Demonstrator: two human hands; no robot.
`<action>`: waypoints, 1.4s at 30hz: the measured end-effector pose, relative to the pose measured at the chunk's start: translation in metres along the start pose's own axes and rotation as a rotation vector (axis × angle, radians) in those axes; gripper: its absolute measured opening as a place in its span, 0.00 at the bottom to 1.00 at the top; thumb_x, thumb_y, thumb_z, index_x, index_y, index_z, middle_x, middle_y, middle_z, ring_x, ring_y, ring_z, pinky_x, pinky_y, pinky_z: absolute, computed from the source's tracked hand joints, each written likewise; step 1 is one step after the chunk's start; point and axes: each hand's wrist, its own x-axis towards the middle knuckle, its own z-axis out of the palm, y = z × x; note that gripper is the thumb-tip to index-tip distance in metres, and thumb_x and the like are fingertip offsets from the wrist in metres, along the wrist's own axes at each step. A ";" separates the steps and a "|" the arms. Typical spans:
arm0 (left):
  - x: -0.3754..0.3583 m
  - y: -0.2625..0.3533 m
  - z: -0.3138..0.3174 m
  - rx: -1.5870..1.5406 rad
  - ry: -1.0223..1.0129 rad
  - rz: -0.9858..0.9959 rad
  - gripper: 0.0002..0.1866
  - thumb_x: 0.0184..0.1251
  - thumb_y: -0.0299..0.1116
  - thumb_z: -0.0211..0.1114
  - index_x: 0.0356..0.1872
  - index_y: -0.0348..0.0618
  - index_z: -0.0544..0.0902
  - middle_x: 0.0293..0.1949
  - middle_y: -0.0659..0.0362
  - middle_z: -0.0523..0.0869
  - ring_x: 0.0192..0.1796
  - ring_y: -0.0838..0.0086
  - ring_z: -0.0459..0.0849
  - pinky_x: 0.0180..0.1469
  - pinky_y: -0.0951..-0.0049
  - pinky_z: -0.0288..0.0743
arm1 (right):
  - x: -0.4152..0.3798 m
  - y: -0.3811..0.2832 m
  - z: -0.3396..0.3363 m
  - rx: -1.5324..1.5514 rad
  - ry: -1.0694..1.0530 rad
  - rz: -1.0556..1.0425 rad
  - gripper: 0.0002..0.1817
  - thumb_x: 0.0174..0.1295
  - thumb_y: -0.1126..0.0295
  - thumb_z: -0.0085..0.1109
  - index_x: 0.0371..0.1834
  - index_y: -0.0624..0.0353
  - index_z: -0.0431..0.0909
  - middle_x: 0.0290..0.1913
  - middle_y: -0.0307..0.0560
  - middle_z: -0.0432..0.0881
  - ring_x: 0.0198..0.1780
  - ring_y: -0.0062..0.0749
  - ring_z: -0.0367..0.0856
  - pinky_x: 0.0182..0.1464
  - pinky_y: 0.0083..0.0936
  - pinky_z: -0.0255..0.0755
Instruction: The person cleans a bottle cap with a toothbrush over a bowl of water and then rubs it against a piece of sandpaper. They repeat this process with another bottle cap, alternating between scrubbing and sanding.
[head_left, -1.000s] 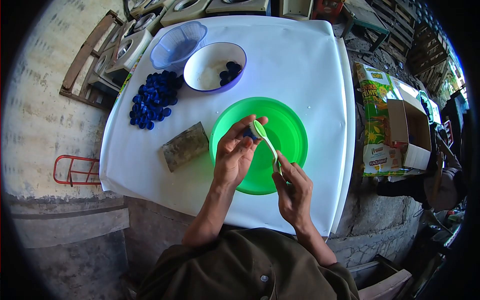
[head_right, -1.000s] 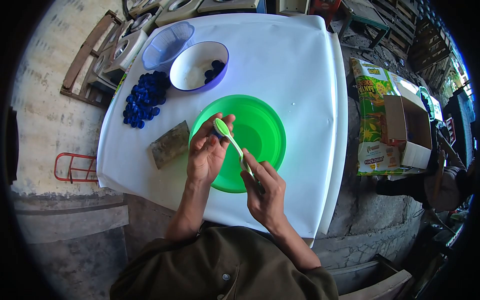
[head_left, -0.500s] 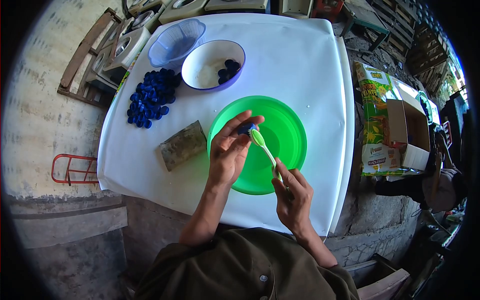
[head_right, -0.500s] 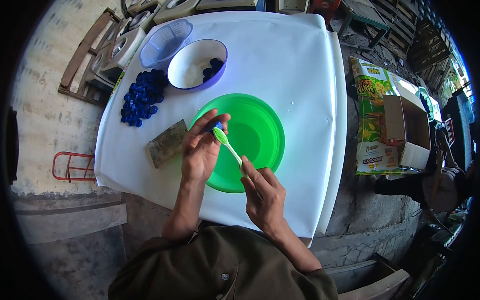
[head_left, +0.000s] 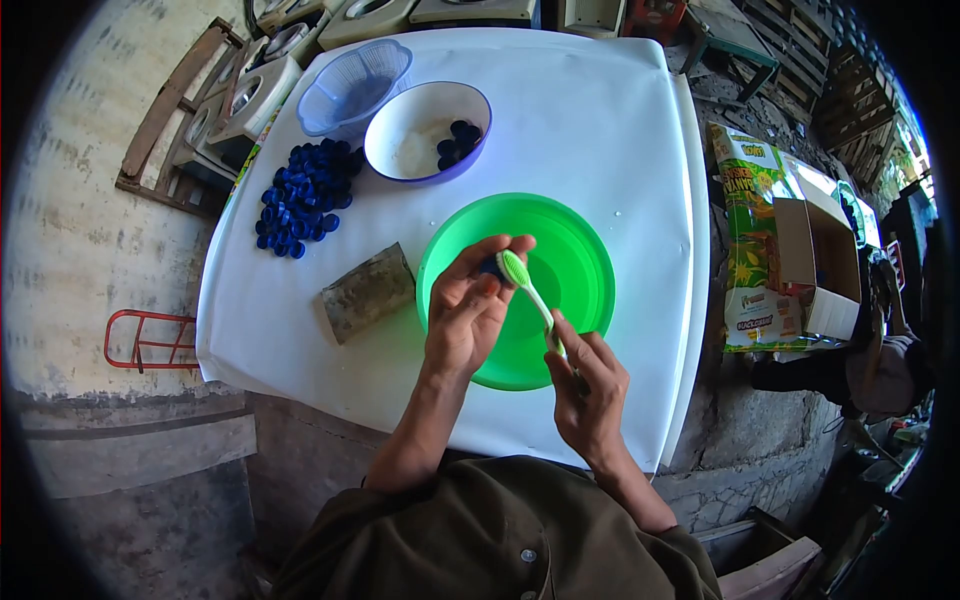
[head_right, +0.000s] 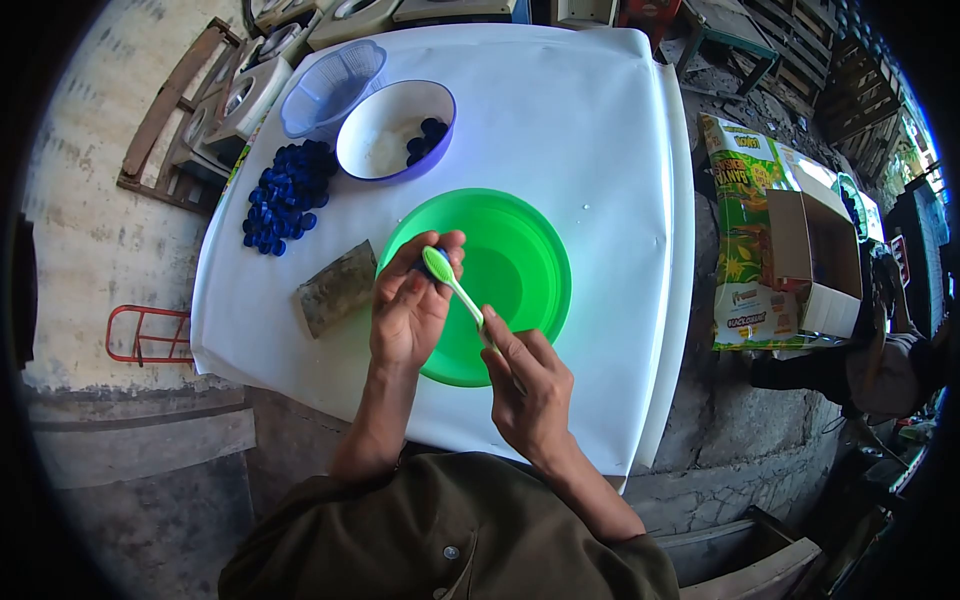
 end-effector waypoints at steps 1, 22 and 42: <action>0.001 0.003 -0.003 -0.006 0.018 0.008 0.25 0.72 0.28 0.65 0.67 0.32 0.73 0.64 0.41 0.79 0.71 0.60 0.74 0.74 0.61 0.65 | -0.003 0.001 0.000 0.003 -0.005 0.008 0.29 0.59 0.85 0.65 0.65 0.54 0.80 0.36 0.51 0.83 0.31 0.39 0.80 0.35 0.30 0.75; -0.002 0.000 -0.012 -0.182 -0.018 -0.040 0.27 0.77 0.37 0.60 0.72 0.36 0.68 0.71 0.39 0.70 0.67 0.65 0.75 0.71 0.63 0.65 | -0.009 0.004 -0.009 0.132 -0.118 0.210 0.27 0.62 0.85 0.62 0.66 0.58 0.79 0.31 0.46 0.79 0.27 0.27 0.73 0.33 0.23 0.69; -0.006 -0.001 -0.001 0.245 0.073 0.047 0.19 0.77 0.29 0.59 0.65 0.33 0.76 0.63 0.43 0.79 0.63 0.61 0.82 0.69 0.58 0.75 | -0.012 0.009 0.003 0.064 -0.007 0.074 0.30 0.60 0.87 0.63 0.67 0.55 0.79 0.36 0.49 0.83 0.29 0.32 0.77 0.34 0.25 0.73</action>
